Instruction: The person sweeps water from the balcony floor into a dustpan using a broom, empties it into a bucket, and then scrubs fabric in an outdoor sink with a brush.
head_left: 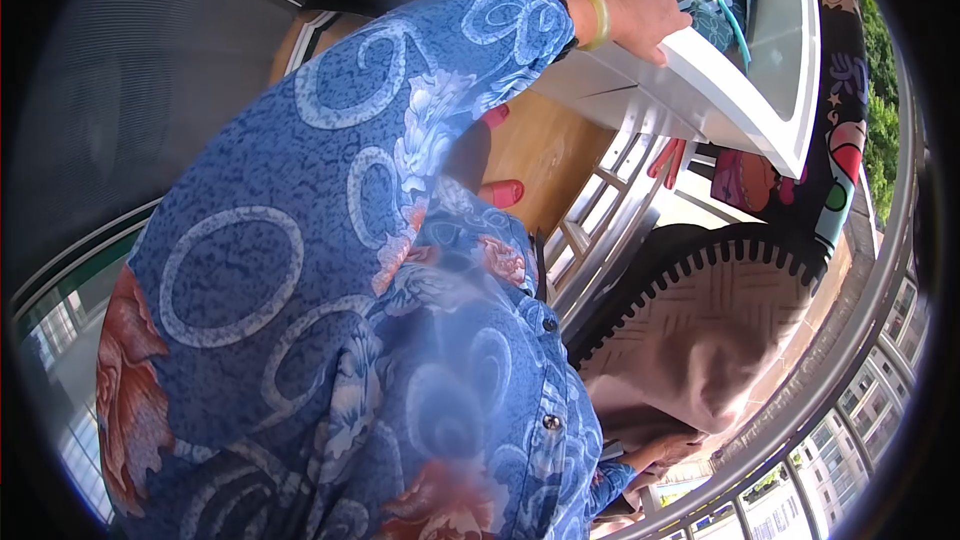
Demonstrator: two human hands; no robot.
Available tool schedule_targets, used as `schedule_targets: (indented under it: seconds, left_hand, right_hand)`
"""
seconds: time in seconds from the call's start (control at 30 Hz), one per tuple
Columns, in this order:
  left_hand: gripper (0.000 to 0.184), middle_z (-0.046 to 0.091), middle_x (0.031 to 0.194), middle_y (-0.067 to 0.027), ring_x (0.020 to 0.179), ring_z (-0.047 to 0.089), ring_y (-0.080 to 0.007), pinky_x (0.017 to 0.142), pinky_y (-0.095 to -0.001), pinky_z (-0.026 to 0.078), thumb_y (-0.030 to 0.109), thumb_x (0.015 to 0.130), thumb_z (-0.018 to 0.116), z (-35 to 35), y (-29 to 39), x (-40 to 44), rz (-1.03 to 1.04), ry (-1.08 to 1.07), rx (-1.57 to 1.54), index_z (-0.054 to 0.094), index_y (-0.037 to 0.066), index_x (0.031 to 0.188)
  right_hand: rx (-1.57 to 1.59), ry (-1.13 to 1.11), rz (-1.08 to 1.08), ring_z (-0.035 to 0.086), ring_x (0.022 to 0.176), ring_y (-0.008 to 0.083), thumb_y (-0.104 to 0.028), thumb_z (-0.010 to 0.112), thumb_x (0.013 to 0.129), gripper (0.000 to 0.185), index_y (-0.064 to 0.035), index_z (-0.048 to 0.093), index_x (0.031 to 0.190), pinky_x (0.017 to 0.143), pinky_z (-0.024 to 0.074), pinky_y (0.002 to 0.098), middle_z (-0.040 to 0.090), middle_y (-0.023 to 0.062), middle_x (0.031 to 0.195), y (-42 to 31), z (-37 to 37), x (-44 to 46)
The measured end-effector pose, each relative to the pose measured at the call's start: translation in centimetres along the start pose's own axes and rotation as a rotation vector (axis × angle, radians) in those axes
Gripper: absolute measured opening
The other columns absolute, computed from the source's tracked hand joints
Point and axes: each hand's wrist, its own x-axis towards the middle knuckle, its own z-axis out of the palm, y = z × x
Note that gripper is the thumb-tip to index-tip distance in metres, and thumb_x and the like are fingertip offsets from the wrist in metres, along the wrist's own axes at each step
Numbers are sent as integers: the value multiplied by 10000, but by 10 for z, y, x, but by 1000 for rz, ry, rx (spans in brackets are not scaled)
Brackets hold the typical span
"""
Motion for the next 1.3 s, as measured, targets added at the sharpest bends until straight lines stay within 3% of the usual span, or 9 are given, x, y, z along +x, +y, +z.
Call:
schedule_targets:
  seconds: [0.2,0.37,0.5,0.63,0.67,0.8,1.0,1.23,1.3]
  left_hand:
    - [448,663,789,-99,795,647,-286,782,-403,445,469,771,618,-15,12,-3,-38,-107,20,587,70,973]
    - [653,623,912,-143,796,611,-304,802,-390,454,541,812,578,12,15,-14,-4,25,52,500,31,1213]
    - [568,625,833,-157,788,620,-324,762,-424,464,500,820,583,2,17,0,43,-80,-53,523,-16,1048]
    - [523,619,796,-161,751,623,-316,717,-418,467,486,813,592,4,-5,10,110,-61,-97,522,-7,973]
    - [523,620,796,-161,749,624,-316,717,-418,467,486,812,592,12,61,-1,15,-45,-21,523,-7,970]
    - [526,626,794,-166,754,634,-322,708,-429,471,489,810,591,21,71,-4,11,-9,-33,527,-13,954]
    - [552,644,865,-195,804,645,-338,727,-434,486,508,818,579,22,75,-11,34,-66,-29,537,-20,974]
    - [540,636,979,-202,1056,581,-330,1025,-421,329,439,762,641,2,97,-14,-85,-229,-168,555,18,1088]
    - [616,636,994,-207,985,612,-346,893,-431,436,504,757,641,12,96,-10,8,-233,-41,534,-13,1074]
  right_hand:
    - [3,-25,13,517,1116,375,-623,250,907,671,-171,377,1388,908,404,513,533,165,1250,3,-1,3]
    - [-62,110,-180,475,1165,376,-588,303,920,650,-159,347,1407,944,382,508,499,194,1284,18,-12,-22]
    - [5,277,-433,461,1172,364,-501,413,930,599,-96,405,1371,967,370,467,495,202,1290,29,-29,-72]
    - [117,320,-368,486,1134,341,-398,489,928,539,-25,460,1316,973,367,435,520,192,1261,-28,-102,-210]
    - [233,310,-416,487,1137,334,-361,510,925,507,-35,468,1311,972,369,432,523,182,1262,14,-30,-165]
    - [327,257,-271,485,1123,329,-253,552,903,424,-45,511,1270,960,379,432,540,183,1202,-8,-32,-279]
    - [397,-1,-99,495,1102,325,-163,577,877,379,-56,535,1238,936,394,431,551,183,1176,-20,-13,-461]
    - [518,-818,165,547,1035,370,-184,603,813,413,-51,554,1200,893,427,452,579,231,1108,3,6,-690]
    - [611,-1112,271,598,956,368,-199,610,801,385,-52,586,1156,844,458,449,622,236,1032,22,15,-762]
